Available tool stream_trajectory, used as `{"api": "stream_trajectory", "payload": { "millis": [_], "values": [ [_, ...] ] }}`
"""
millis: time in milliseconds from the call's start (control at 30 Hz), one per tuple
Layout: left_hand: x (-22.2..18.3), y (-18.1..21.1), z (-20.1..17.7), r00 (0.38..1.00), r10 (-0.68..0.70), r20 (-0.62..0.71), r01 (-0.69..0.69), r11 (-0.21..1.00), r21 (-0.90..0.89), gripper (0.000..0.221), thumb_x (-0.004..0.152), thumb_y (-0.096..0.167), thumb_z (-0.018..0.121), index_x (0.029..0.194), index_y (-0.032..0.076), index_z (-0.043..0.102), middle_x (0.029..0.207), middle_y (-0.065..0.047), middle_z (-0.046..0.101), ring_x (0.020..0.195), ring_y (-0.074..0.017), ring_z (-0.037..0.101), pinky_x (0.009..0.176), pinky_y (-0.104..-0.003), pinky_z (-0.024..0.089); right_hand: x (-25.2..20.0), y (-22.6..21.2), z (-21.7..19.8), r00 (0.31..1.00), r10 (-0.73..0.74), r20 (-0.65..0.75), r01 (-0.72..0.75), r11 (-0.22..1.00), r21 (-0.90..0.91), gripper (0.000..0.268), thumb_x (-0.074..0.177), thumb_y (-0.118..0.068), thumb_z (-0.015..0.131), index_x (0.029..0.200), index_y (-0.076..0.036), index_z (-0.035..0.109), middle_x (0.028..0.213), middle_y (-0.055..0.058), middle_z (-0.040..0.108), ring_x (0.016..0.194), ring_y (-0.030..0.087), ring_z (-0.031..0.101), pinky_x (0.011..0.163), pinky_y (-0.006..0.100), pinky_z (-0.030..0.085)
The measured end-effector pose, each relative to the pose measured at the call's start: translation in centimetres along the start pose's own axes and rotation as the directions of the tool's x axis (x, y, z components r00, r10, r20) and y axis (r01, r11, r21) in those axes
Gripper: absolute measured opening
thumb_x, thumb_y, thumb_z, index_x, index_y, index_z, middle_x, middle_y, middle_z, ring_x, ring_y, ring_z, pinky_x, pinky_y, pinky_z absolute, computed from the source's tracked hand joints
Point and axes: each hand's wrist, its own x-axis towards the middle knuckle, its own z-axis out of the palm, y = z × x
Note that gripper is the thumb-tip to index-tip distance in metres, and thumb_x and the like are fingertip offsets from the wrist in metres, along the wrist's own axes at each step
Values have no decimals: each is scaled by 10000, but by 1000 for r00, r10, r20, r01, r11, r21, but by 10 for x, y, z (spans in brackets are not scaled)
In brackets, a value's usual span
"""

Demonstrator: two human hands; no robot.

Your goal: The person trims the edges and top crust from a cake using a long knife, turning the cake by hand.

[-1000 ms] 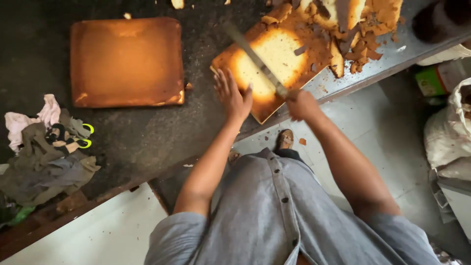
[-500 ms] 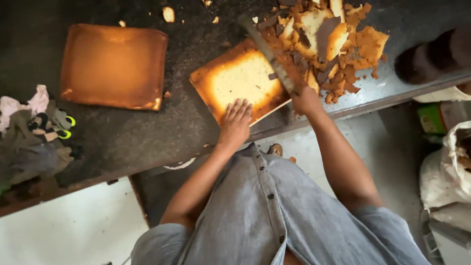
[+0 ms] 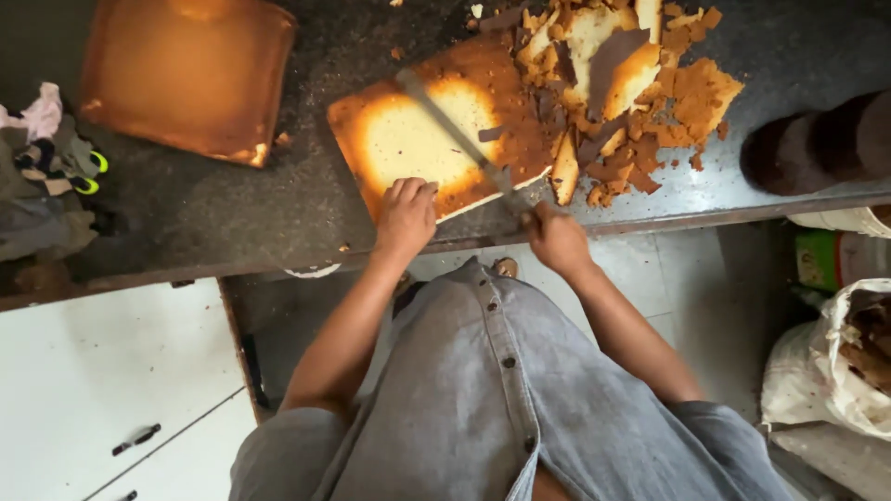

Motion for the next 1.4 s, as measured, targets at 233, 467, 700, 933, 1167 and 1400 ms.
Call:
{"api": "stream_trajectory", "payload": {
  "millis": [233,467,700,933,1167,1400],
  "values": [
    [4,-12,2,994,-86,73,95,987,-133,116,856,21,714,970,39,700,1000,-111,654,1015,-344,615,885,-433,524,14,58,-47,951,135,-277,-110,988,104,175,1020,-192,621,1030,-17,634,845,254,704,799,478,682,692,559,540],
    [80,8,99,896,-409,174,381,504,-775,304,973,167,732,1244,39,682,1277,-143,736,1215,-209,687,1079,-372,547,7,14,-77,909,416,11,-358,769,529,199,1081,-158,563,1193,6,579,794,230,684,722,421,712,647,491,552],
    [123,57,74,963,-170,210,172,985,8,667,1006,426,558,1551,72,407,1641,-208,337,1536,-380,262,1257,-498,204,10,11,-62,974,-8,-226,24,997,70,704,962,-55,573,1625,-168,362,1277,321,505,908,459,623,748,498,546],
    [103,57,67,936,-145,321,66,967,244,764,1035,577,388,1613,92,269,1670,-222,210,1558,-393,115,1258,-538,58,-25,-3,-37,995,96,21,-95,994,-47,604,1003,-229,595,1579,-269,418,1127,240,550,875,428,642,746,521,550],
    [102,58,65,926,-167,338,81,964,253,764,1041,567,397,1636,111,252,1689,-207,198,1582,-382,115,1279,-526,49,33,-8,-28,996,-50,-71,43,995,-90,565,1041,-203,584,1586,-187,435,1072,261,582,847,440,631,731,505,547],
    [106,57,62,915,-166,369,79,968,240,778,1033,584,389,1634,118,227,1699,-195,166,1577,-377,87,1272,-519,33,-31,7,-49,1000,3,-13,-3,998,-64,584,1000,-176,596,1562,-219,446,1042,232,603,852,432,640,734,496,553]
  ]
}}
